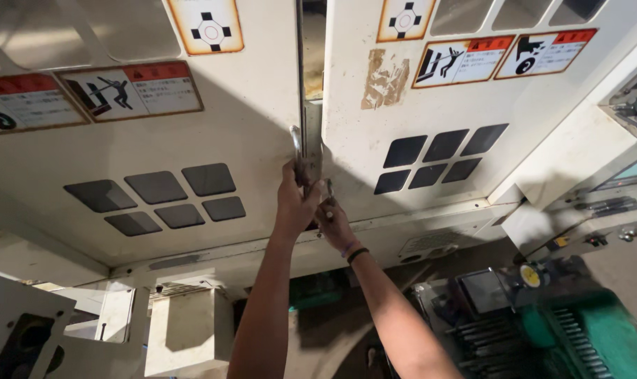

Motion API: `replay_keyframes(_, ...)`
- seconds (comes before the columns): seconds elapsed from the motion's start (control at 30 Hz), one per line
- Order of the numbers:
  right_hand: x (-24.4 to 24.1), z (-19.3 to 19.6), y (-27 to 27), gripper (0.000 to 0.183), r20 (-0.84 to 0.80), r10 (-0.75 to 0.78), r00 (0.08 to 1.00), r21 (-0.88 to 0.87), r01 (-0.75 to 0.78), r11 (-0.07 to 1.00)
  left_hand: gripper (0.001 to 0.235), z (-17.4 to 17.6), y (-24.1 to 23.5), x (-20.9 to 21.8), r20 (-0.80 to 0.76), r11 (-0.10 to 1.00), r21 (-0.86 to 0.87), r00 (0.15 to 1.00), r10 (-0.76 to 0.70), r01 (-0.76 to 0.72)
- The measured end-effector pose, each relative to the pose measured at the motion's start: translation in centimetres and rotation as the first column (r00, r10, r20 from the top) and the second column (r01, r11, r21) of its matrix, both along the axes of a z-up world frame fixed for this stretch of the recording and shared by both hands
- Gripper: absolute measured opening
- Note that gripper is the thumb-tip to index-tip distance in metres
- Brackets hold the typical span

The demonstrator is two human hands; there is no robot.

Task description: The person works on a large industrial machine, using a wrench to tighten bolts on a metal bar. They then close the machine's double doors and secure them with a locking mechanism.

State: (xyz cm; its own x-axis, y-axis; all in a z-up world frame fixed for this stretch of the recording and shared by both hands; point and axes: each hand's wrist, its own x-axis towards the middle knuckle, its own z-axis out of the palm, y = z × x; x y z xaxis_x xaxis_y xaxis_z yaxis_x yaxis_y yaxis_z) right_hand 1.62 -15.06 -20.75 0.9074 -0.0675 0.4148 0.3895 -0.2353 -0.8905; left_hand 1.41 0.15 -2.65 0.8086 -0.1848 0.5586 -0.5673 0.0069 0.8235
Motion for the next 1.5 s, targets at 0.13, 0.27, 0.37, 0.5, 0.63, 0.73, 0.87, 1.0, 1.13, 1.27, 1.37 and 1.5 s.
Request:
replay_keyframes(0.13, 0.0, 0.8, 0.7, 0.009, -0.092, -0.039, 0.995, 0.126, 0.051, 0.991, 0.054, 0.2, -0.2, 0.0, 0.017, 0.999, -0.019, 0.999, 0.028, -0.028)
replay_keyframes(0.27, -0.1, 0.0, 0.8, 0.012, -0.086, -0.092, 0.992, 0.070, 0.098, 0.993, 0.053, -0.1, -0.2, -0.1, -0.146, 0.999, 0.034, 0.989, 0.036, -0.031)
replay_keyframes(0.37, 0.4, -0.7, 0.8, 0.007, -0.100, -0.041, 0.994, 0.163, 0.057, 0.985, 0.051, 0.0, -0.3, -0.2, 0.036, 0.997, -0.017, 0.997, 0.074, -0.073)
replay_keyframes(0.5, 1.0, -1.4, 0.4, 0.006, -0.146, 0.272, 0.951, 0.746, -0.075, 0.662, 0.053, 0.0, -0.5, -0.2, 0.079, 0.992, 0.024, 0.989, 0.124, -0.126)
replay_keyframes(0.63, 0.4, -1.5, 0.1, 0.010, -0.151, 0.153, 0.977, 0.415, -0.078, 0.906, 0.053, -0.1, -0.5, -0.3, 0.052, 0.989, 0.047, 0.989, 0.140, -0.142)
replay_keyframes(0.73, 0.1, -0.6, -0.1, 0.012, -0.136, 0.205, 0.969, 0.475, -0.118, 0.872, 0.055, 0.2, -0.7, -0.3, -0.036, 0.990, 0.052, 0.990, 0.136, -0.134)
replay_keyframes(0.87, -0.4, 0.3, -0.4, 0.018, -0.139, 0.291, 0.947, 0.554, -0.169, 0.815, 0.053, 0.3, -0.5, -0.5, 0.027, 0.993, 0.026, 0.993, 0.117, -0.117)
replay_keyframes(1.0, -0.8, 1.2, -0.3, 0.014, -0.213, 0.226, 0.951, 0.570, -0.067, 0.819, 0.051, 0.2, -0.5, -0.5, -0.001, 0.997, -0.003, 0.997, 0.081, -0.081)
replay_keyframes(1.13, -1.2, 1.8, 0.0, 0.017, -0.171, 0.238, 0.956, 0.566, -0.102, 0.818, 0.051, 0.1, -0.5, -0.5, 0.042, 0.995, 0.004, 0.994, 0.104, -0.104)
replay_keyframes(1.27, -1.1, 1.8, 0.3, 0.018, -0.184, 0.194, 0.964, 0.535, -0.067, 0.842, 0.050, 0.2, -0.4, -0.3, 0.031, 0.996, 0.017, 0.996, 0.087, -0.087)
replay_keyframes(1.37, -0.7, 1.2, 0.4, 0.014, -0.160, 0.182, 0.970, 0.569, -0.060, 0.820, 0.052, 0.1, -0.4, -0.1, -0.073, 0.997, 0.027, 0.995, 0.069, -0.068)
replay_keyframes(1.5, -0.4, 0.2, 0.4, 0.022, -0.071, 0.137, 0.988, 0.502, -0.083, 0.861, 0.053, 0.0, -0.2, -0.1, 0.028, 0.998, 0.013, 0.998, 0.058, -0.059)
